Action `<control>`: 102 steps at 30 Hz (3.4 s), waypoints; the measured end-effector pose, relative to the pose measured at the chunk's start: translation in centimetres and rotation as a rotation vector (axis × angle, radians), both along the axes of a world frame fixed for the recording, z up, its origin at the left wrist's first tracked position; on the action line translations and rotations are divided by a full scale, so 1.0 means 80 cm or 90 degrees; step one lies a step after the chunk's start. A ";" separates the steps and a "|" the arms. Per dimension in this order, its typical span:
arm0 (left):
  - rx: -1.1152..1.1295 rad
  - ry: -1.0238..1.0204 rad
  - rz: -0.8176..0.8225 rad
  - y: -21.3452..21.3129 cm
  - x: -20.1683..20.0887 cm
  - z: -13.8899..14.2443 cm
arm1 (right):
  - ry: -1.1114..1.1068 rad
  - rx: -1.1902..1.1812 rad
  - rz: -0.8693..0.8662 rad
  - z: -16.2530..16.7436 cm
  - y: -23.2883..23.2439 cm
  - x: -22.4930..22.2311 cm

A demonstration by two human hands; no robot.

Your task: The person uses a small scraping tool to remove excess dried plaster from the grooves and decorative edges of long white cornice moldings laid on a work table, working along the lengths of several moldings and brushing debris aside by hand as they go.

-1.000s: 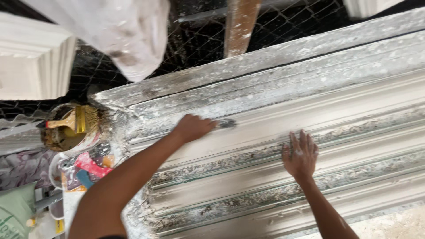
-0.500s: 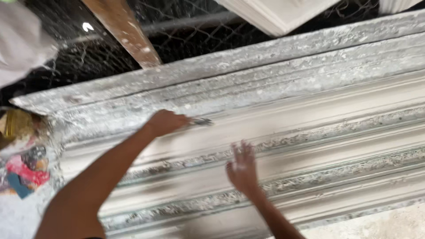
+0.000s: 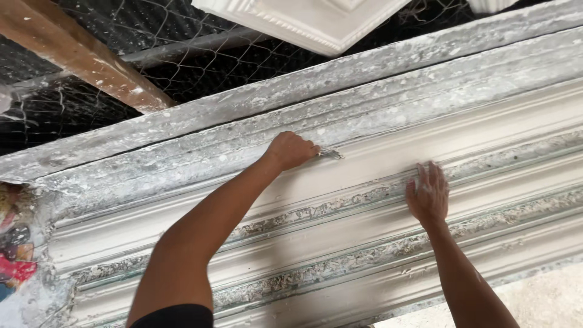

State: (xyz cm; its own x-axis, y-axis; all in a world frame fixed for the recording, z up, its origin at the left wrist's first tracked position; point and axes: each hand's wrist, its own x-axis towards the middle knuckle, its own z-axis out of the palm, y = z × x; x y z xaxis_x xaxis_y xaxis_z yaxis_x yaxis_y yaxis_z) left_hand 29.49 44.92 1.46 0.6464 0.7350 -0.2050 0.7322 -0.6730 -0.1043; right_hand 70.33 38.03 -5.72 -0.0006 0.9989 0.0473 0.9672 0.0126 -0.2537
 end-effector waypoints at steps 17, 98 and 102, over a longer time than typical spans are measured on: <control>-0.032 0.050 0.013 0.050 0.105 -0.012 | 0.002 0.072 0.034 -0.013 0.000 0.011; -0.116 0.118 -0.005 0.378 0.790 0.028 | -0.033 -0.003 0.023 -0.030 0.427 0.940; -0.101 0.050 -0.026 0.354 0.745 0.038 | -0.062 -0.006 0.022 -0.037 0.430 0.937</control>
State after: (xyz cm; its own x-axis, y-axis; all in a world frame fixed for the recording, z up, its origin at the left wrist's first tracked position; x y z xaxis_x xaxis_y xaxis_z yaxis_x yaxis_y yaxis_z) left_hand 89.08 73.24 4.53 0.6519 0.6629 -0.3681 0.6980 -0.7143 -0.0502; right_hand 145.30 72.41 -8.70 -0.0390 0.9986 0.0352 0.9864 0.0441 -0.1581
